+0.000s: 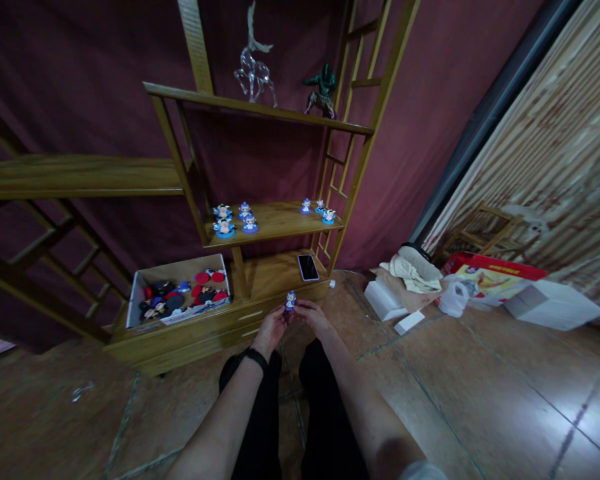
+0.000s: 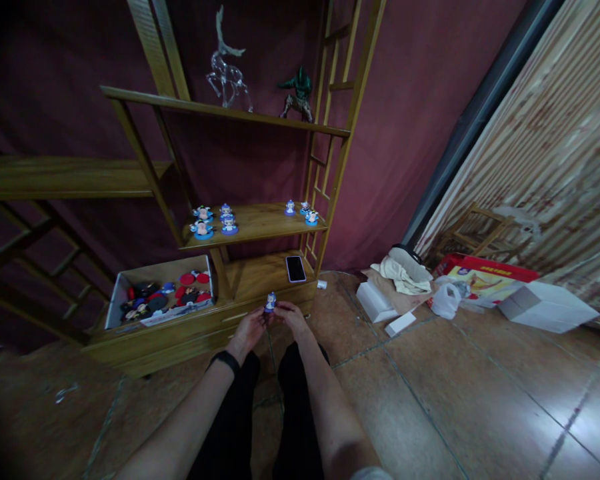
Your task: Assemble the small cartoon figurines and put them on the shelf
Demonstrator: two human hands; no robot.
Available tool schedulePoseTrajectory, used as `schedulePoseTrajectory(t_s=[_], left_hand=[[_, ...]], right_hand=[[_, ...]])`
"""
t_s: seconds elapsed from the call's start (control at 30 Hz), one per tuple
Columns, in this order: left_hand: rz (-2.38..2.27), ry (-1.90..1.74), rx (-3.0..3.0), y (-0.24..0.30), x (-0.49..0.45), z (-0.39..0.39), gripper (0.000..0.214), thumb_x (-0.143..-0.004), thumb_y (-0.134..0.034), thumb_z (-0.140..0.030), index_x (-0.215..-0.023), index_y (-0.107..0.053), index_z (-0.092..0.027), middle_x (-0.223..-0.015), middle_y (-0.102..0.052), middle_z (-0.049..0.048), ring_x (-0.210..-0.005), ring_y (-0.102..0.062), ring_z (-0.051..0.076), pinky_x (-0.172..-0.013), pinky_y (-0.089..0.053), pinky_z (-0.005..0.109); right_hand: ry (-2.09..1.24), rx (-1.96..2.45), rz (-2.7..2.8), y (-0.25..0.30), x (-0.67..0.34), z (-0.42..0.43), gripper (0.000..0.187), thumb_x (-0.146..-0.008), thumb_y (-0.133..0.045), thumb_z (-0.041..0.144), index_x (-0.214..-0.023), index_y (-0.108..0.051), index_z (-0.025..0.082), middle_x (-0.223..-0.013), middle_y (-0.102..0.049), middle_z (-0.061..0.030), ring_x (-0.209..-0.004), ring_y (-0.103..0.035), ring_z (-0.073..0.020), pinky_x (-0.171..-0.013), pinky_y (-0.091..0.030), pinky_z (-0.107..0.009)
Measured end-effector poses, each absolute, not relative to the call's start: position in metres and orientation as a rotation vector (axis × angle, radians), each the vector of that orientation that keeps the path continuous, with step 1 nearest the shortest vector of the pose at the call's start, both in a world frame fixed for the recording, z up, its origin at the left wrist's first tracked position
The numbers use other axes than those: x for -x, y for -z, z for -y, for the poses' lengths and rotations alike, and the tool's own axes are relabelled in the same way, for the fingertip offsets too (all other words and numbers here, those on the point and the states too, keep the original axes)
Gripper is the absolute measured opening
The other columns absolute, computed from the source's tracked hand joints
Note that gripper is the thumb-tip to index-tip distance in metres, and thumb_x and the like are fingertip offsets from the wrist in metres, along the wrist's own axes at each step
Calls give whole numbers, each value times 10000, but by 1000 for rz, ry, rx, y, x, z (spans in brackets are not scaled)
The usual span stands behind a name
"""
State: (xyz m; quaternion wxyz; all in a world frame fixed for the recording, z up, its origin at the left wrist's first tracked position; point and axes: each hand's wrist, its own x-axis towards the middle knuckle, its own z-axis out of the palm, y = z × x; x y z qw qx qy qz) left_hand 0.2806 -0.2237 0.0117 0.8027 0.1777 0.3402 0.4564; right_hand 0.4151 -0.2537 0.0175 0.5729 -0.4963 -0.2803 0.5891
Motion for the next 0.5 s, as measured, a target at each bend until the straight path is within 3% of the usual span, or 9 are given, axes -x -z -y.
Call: schedulePoseTrajectory(t_s=[0.2,0.33,0.5], left_hand=[[-728,-973,-387,-15,-282,225,160,-769,-549,-16,-836,-656,-115,-756,-681,75,-662,-643,136,-643,-523,249],[-733,-970,-389,-15,-282,226,174,-795,-511,-18,-846,-649,-112,-713,-674,72,-614,-637,131,-595,-519,233],[-763,-981,-390,-15,-281,228,152,-807,-513,-39,-846,-645,-105,-661,-665,62,-553,-625,128,-554,-516,231]], right_hand=[[-1403,1148,752,-15,-416,253,491,-500,-825,363,-935,-692,179,-867,-711,-32,-780,-647,-179,-724,-478,-294],[-1409,1133,866,-15,-414,253,476,-529,-804,368,-953,-674,195,-769,-692,6,-678,-623,-156,-666,-464,-280],[-1289,1218,875,-11,-410,250,400,-504,-793,331,-838,-621,194,-660,-635,40,-580,-573,-130,-574,-424,-255]])
